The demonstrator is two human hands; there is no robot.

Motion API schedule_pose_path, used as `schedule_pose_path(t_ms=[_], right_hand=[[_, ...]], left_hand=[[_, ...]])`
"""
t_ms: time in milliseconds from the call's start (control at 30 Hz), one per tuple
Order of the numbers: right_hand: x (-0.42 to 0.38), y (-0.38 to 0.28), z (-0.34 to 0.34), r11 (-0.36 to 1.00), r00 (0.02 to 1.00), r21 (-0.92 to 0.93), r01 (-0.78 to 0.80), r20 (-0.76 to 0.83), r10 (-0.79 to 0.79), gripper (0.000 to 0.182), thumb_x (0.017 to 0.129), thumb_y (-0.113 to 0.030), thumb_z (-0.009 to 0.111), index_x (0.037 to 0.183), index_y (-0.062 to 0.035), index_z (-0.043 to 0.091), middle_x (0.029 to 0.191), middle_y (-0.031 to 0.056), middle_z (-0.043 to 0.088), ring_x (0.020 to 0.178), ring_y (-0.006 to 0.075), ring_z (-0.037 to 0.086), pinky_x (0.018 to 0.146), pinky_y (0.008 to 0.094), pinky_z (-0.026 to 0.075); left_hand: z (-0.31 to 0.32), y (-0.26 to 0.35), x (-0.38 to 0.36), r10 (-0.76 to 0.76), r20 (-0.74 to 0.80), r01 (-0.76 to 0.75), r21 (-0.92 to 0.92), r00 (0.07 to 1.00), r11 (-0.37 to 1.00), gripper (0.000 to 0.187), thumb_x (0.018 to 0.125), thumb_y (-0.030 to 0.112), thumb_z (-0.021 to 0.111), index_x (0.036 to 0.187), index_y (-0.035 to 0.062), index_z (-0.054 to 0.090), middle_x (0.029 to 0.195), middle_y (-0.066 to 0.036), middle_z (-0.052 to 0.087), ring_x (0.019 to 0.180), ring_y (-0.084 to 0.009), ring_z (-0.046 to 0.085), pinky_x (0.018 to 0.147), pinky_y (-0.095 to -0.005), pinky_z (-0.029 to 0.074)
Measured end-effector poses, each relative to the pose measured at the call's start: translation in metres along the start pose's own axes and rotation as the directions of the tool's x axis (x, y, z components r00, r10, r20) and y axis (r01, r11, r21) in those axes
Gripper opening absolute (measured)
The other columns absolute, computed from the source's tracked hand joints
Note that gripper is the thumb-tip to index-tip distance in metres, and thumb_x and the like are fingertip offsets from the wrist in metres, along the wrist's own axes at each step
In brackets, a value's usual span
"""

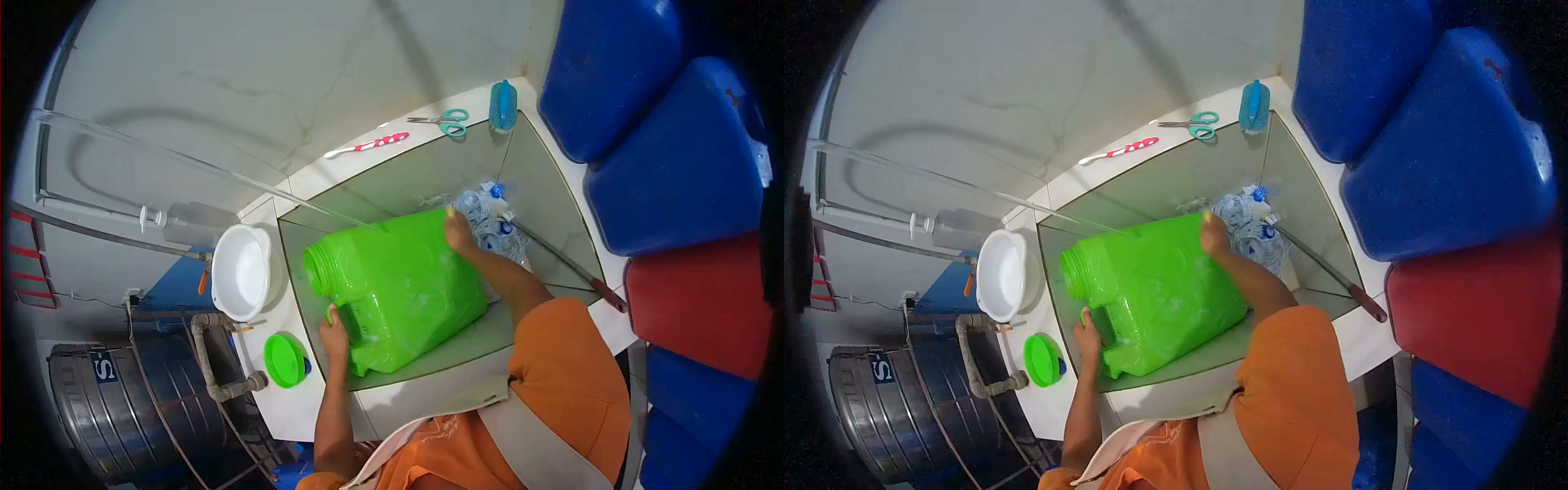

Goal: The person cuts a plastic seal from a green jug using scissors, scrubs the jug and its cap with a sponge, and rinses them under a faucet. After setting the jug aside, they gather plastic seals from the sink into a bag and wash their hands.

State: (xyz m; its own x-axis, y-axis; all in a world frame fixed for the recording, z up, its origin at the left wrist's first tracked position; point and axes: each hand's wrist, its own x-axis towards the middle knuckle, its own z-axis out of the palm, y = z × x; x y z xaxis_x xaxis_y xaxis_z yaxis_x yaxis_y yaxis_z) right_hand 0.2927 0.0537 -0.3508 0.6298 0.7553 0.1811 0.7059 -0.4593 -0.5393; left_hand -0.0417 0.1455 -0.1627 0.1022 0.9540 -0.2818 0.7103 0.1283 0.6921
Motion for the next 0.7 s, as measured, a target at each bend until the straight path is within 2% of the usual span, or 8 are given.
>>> schedule_pose_path(t_ms=[67,133,200,267,433,500,567,700], right_hand=[[-0.030,0.007,0.002,0.950,0.937,-0.041,-0.308,0.158,0.311,0.025,0.086,-0.020,0.044,0.089,0.0033,0.052,0.091,0.0204,0.053,0.087,0.0361,0.050,0.080,0.0475,0.040],[-0.087,-0.023,0.024,0.875,0.877,-0.059,-0.480,-0.050,0.477,0.035,0.087,-0.024,0.044,0.103,0.0067,0.050,0.107,0.0268,0.048,0.101,0.0409,0.046,0.088,0.0489,0.037],[-0.137,-0.055,0.046,0.996,0.993,-0.091,-0.016,-0.117,0.005,0.053,0.090,-0.024,0.043,0.130,0.0064,0.027,0.127,0.0297,0.034,0.121,0.0444,0.030,0.100,0.0535,0.023],[-0.100,-0.168,-0.106,0.879,0.986,0.477,-0.020,0.157,-0.063,0.055,0.089,-0.023,0.046,0.131,0.0047,0.025,0.129,0.0300,0.031,0.123,0.0471,0.025,0.103,0.0524,0.021],[-0.026,-0.171,-0.177,0.819,0.932,0.446,0.361,-0.169,-0.319,0.045,0.089,-0.019,0.045,0.129,-0.0013,0.036,0.133,0.0207,0.034,0.125,0.0394,0.028,0.104,0.0421,0.025],[-0.016,-0.104,-0.144,0.696,0.990,0.704,0.137,-0.111,-0.083,0.037,0.088,-0.017,0.045,0.122,-0.0020,0.045,0.127,0.0177,0.043,0.119,0.0324,0.040,0.099,0.0388,0.032],[0.019,-0.045,-0.168,0.698,0.820,0.586,-0.411,0.573,0.002,0.030,0.084,-0.010,0.050,0.113,-0.0015,0.052,0.118,0.0177,0.050,0.108,0.0289,0.050,0.093,0.0370,0.038],[-0.014,-0.061,-0.125,0.618,0.996,0.784,0.058,-0.001,-0.091,0.025,0.085,-0.010,0.046,0.106,-0.0007,0.054,0.107,0.0164,0.055,0.100,0.0281,0.053,0.088,0.0365,0.040]], left_hand=[[0.007,-0.011,0.007,0.125,-0.086,-0.121,0.042,0.988,0.992,0.052,0.089,0.046,0.044,0.069,-0.0017,0.051,0.047,-0.009,0.041,0.035,-0.0186,0.043,0.035,-0.0346,0.035],[0.001,0.000,0.001,0.040,-0.025,-0.040,-0.003,0.999,0.999,0.051,0.089,0.045,0.044,0.070,-0.0022,0.051,0.048,-0.008,0.042,0.037,-0.0171,0.043,0.037,-0.0340,0.035],[-0.005,0.017,-0.008,-0.033,0.041,0.035,-0.041,0.999,0.999,0.050,0.089,0.043,0.045,0.072,-0.0027,0.052,0.050,-0.008,0.043,0.039,-0.0155,0.043,0.039,-0.0333,0.035],[-0.011,0.029,-0.016,0.042,0.092,-0.041,-0.008,0.995,0.999,0.047,0.090,0.040,0.045,0.075,-0.0029,0.054,0.052,-0.006,0.047,0.043,-0.0128,0.042,0.042,-0.0319,0.035],[-0.006,0.017,-0.016,0.356,0.148,-0.353,-0.051,0.923,0.934,0.042,0.092,0.039,0.041,0.082,0.0001,0.053,0.052,-0.005,0.044,0.039,-0.0145,0.042,0.037,-0.0301,0.035],[-0.013,0.024,-0.030,0.369,0.195,-0.361,-0.075,0.909,0.929,0.042,0.092,0.038,0.041,0.085,-0.0008,0.054,0.054,-0.007,0.048,0.041,-0.0176,0.044,0.040,-0.0322,0.037],[-0.016,0.029,-0.039,0.530,0.207,-0.555,0.089,0.822,0.827,0.040,0.087,0.036,0.050,0.092,-0.0033,0.058,0.061,-0.016,0.054,0.052,-0.0258,0.050,0.052,-0.0366,0.040],[-0.011,-0.005,-0.039,0.775,0.157,-0.788,0.194,0.612,0.584,0.046,0.083,0.043,0.052,0.089,-0.0024,0.057,0.067,-0.021,0.057,0.060,-0.0346,0.056,0.056,-0.0406,0.044]])
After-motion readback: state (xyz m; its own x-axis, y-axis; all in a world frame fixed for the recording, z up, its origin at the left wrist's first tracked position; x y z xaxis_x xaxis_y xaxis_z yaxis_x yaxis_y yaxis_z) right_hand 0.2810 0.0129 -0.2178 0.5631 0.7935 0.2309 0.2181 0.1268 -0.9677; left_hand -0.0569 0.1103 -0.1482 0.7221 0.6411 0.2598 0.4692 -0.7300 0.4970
